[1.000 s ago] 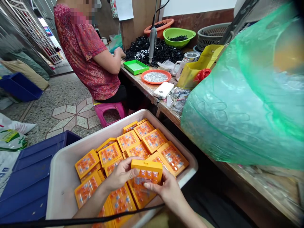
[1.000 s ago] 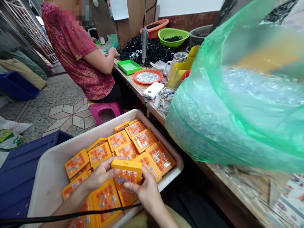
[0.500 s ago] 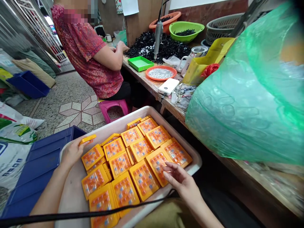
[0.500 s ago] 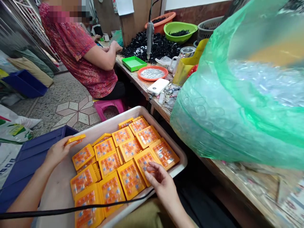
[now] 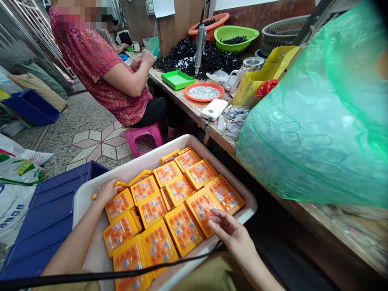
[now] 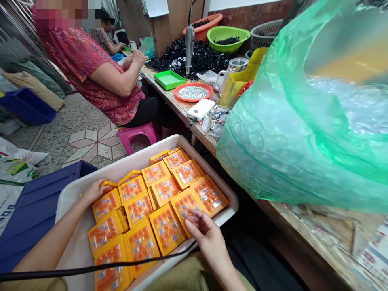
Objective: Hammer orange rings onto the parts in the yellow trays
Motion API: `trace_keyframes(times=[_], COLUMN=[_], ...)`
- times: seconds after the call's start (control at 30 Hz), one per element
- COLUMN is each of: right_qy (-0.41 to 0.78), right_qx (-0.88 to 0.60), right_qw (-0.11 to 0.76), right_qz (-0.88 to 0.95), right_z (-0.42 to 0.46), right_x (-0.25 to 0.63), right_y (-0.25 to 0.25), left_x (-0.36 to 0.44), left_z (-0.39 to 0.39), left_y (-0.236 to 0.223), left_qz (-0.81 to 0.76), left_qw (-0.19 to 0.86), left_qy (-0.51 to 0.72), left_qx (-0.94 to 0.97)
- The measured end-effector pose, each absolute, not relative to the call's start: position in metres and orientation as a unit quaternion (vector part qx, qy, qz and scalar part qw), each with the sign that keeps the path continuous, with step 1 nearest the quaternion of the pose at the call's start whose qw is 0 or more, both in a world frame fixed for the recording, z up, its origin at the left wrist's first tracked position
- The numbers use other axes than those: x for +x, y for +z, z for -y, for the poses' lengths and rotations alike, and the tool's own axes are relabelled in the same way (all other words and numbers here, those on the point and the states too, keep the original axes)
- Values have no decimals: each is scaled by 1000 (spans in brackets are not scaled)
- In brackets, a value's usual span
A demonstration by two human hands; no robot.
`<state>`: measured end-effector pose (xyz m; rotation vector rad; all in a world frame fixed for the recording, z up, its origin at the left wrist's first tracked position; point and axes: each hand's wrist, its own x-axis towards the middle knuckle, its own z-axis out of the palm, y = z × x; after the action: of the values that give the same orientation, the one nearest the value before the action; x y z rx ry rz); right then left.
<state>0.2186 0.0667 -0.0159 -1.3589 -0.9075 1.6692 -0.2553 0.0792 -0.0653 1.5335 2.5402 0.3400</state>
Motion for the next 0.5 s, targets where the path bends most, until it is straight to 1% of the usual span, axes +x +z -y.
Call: trace_keyframes(times=[0.07, 0.2, 0.27, 0.33, 0.5], right_qy=[654, 633, 618, 603, 574], right_qx=[-539, -555, -565, -572, -578], right_qw=[397, 416, 427, 435, 455], right_qz=[353, 343, 342, 346, 360], right_z=[-67, -69, -69, -68, -65], right_x=[221, 237, 250, 263, 284], right_y=[-16, -16, -15, -13, -11], left_x=[-246, -205, -175, -138, -33], left_z=[-76, -48, -30, -14, -4], left_y=[-61, -58, -61, -67, -73], left_qz=[-854, -864, -855, -828, -709], left_qw=[40, -72, -93, -72, 62], left_qy=[138, 229, 267, 289, 294], left_qx=[501, 442, 435, 475, 638])
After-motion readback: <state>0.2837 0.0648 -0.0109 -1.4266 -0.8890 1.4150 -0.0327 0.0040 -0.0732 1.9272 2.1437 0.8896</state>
